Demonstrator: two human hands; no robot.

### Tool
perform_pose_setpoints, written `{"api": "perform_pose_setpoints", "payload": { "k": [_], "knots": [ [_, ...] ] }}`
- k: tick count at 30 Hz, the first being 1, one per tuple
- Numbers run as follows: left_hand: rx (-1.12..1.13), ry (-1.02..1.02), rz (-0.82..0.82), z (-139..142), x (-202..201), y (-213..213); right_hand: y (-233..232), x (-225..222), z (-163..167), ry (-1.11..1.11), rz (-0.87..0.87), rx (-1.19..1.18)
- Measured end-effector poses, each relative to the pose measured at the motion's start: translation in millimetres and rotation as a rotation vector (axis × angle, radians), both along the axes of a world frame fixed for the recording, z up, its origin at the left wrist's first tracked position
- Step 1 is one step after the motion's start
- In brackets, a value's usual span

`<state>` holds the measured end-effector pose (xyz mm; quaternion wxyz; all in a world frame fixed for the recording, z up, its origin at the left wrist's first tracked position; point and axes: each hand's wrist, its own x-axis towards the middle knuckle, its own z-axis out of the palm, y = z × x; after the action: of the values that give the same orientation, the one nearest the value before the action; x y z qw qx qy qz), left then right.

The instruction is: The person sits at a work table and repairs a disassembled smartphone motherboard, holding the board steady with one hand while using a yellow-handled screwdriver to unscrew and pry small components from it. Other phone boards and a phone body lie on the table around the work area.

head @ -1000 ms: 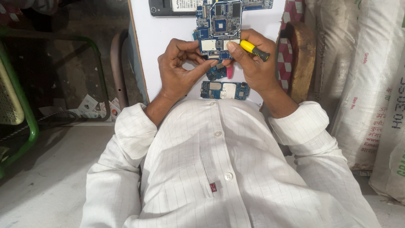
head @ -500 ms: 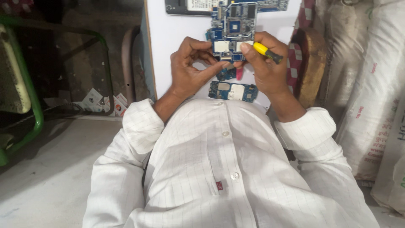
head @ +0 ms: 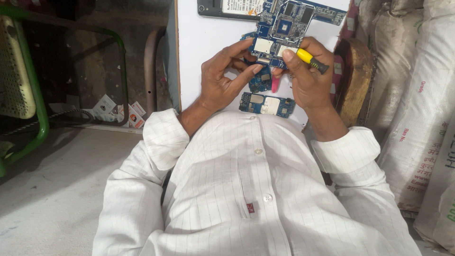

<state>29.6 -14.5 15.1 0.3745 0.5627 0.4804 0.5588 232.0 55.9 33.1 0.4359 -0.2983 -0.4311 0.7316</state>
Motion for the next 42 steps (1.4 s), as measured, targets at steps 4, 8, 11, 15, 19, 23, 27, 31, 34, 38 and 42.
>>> {"api": "perform_pose_setpoints", "payload": {
  "k": [4, 8, 11, 15, 19, 23, 27, 31, 34, 38, 42],
  "knots": [
    [-0.005, 0.013, -0.001, -2, 0, 0, 0, 1, -2, -0.01, -0.01, 0.001],
    [-0.02, -0.003, 0.0, -6, -4, -1, -2, -2, -1, -0.006, -0.006, 0.026],
    [-0.007, -0.018, -0.009, -6, -9, -4, -4, -6, -1, -0.006, -0.005, 0.047],
    [-0.005, -0.001, -0.001, -6, -11, -6, -4, -7, -1, -0.015, -0.01, 0.044],
    [-0.006, -0.003, 0.001, -5, -9, -5, -3, -5, -2, -0.012, -0.016, 0.032],
    [0.015, 0.005, 0.004, -8, -7, -3, -1, -3, -3, -0.019, -0.028, 0.016],
    [-0.052, -0.097, 0.01, -12, -4, 2, 2, 4, -3, -0.067, -0.002, 0.039],
    [-0.049, -0.324, -0.002, -11, -7, 9, 2, 8, -2, -0.101, 0.059, 0.056],
    [-0.103, -0.386, -0.071, -6, -15, 11, 4, 9, -1, -0.109, 0.094, 0.059],
    [-0.158, -0.367, -0.174, -3, -21, 13, 5, 13, 0, -0.165, 0.154, 0.091],
    [-0.247, -0.401, -0.224, -7, -24, 13, 3, 15, -3, -0.26, 0.15, 0.164]
  ]
}}
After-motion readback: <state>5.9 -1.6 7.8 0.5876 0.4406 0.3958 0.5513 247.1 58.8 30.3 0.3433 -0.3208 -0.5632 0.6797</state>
